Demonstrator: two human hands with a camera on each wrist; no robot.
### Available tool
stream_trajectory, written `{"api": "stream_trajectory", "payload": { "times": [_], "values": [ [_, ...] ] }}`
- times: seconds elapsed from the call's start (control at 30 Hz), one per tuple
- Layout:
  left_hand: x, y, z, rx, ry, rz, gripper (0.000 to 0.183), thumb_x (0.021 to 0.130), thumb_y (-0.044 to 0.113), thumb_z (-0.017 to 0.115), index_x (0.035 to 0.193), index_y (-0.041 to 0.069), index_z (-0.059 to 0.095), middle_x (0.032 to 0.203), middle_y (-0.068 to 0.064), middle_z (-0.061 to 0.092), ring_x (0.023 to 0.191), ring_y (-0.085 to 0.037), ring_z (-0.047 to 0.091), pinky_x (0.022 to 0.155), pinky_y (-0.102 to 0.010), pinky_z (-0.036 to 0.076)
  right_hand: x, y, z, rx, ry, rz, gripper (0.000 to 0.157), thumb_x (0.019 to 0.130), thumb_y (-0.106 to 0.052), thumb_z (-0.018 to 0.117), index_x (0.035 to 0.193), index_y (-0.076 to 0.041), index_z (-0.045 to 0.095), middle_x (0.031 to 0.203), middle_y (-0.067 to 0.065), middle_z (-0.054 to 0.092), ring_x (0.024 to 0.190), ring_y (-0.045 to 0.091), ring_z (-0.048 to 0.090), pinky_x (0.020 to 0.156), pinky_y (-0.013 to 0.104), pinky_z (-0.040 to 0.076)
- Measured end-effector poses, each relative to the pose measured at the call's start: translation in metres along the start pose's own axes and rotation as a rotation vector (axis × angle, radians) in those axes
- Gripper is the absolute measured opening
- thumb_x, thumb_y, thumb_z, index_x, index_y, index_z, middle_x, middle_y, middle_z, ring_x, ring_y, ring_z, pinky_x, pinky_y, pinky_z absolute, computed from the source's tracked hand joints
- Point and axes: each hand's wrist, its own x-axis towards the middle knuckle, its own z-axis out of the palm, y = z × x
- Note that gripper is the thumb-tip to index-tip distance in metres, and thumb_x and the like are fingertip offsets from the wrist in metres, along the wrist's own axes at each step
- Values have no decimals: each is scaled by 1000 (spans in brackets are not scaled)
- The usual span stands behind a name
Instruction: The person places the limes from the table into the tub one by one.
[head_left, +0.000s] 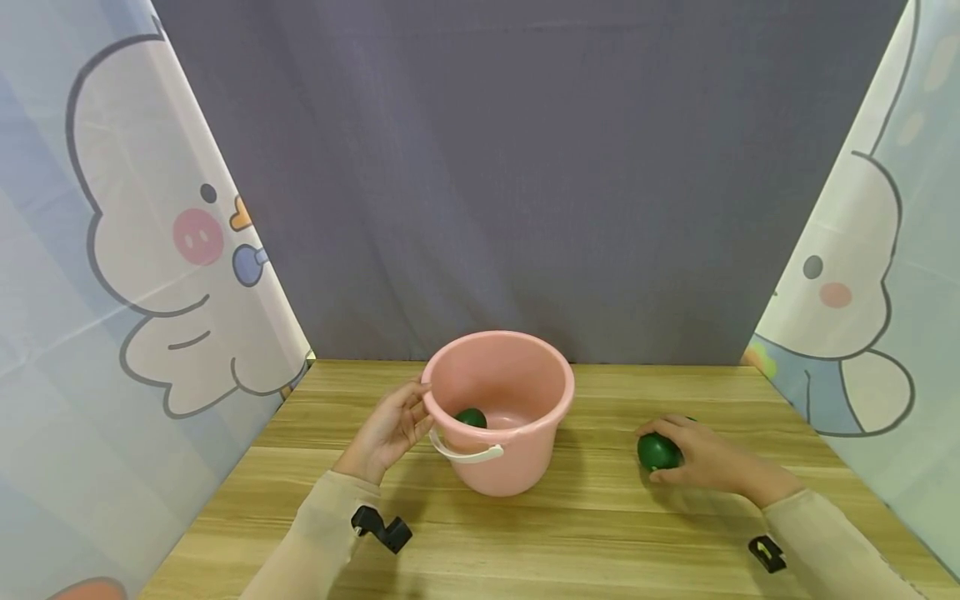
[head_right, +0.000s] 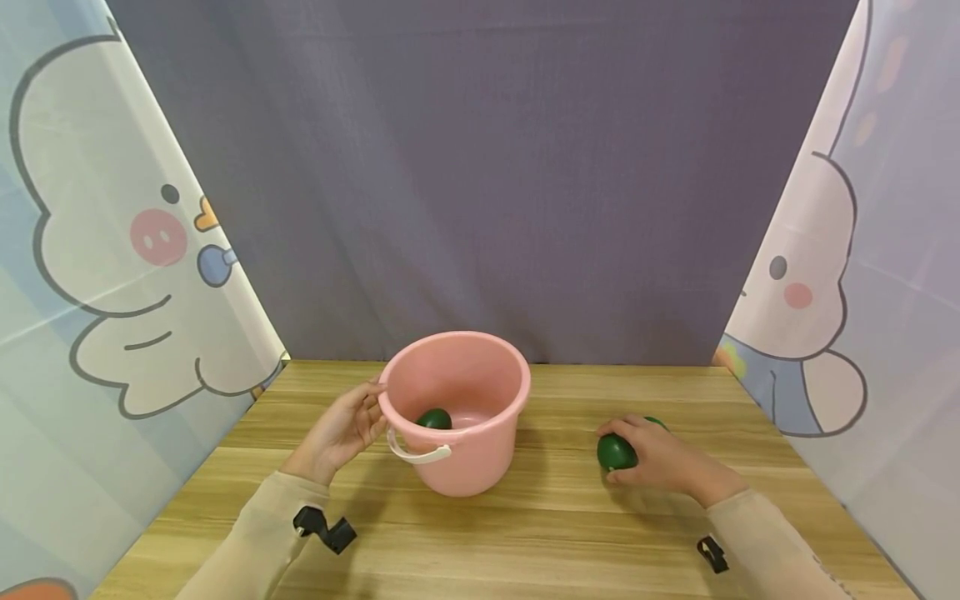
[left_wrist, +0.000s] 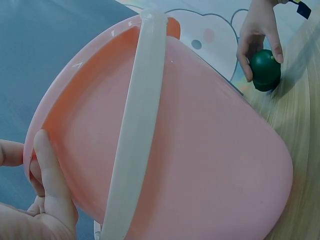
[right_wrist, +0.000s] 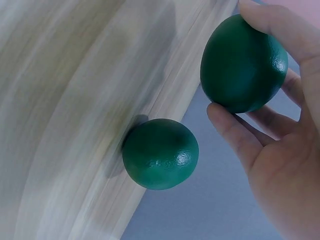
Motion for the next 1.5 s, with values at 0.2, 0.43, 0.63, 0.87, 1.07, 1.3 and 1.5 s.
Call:
{"api": "stream_trajectory", "payload": {
  "times": [0.2,0.43,0.63,0.87,1.07,1.3,1.5],
  "values": [
    [-1,0,0,2,-10,4,31,101,7,49,132,5,47,109,-4,56,77,-8,62,64,-15,56,1,-2,-3,-10,44,-29,54,79,-31,87,123,-15,61,116,10,58,92,20,61,67,29,56],
    [-1,0,0,-4,0,-2,34,101,8,49,134,5,46,108,-3,57,76,-7,62,64,-15,56,5,-4,-5,-43,83,-56,55,75,-25,90,122,-15,63,113,9,59,90,19,62,65,28,56],
    [-1,0,0,-10,-3,-2,28,100,7,49,128,6,49,108,-4,56,76,-8,63,64,-15,57,8,-6,-9,-52,76,-70,56,76,-26,90,123,-14,63,116,11,60,92,21,63,67,29,57],
    [-2,1,0,-11,4,-4,33,100,7,50,133,5,47,108,-5,55,75,-8,62,62,-15,56,12,-10,-15,-49,57,-55,56,77,-25,89,124,-13,61,118,12,58,94,23,62,68,31,57],
    [-2,1,0,4,-2,-6,37,101,7,49,137,5,44,110,-4,55,76,-7,62,62,-14,56,16,-14,-21,-71,78,-78,57,76,-19,89,125,-12,61,119,11,58,96,23,61,69,32,58],
    [-2,1,1,-6,-3,-6,32,101,7,49,133,5,46,109,-4,56,76,-7,63,63,-15,56,20,-18,-25,-92,106,-124,58,74,-19,90,125,-14,62,121,10,58,100,27,61,70,33,58],
    [-2,1,0,0,-11,-10,32,101,7,49,132,5,46,109,-4,56,76,-8,62,63,-14,56,24,-21,-29,-114,110,-124,57,74,-20,90,125,-14,62,122,9,59,101,26,62,72,35,59]
  ]
}}
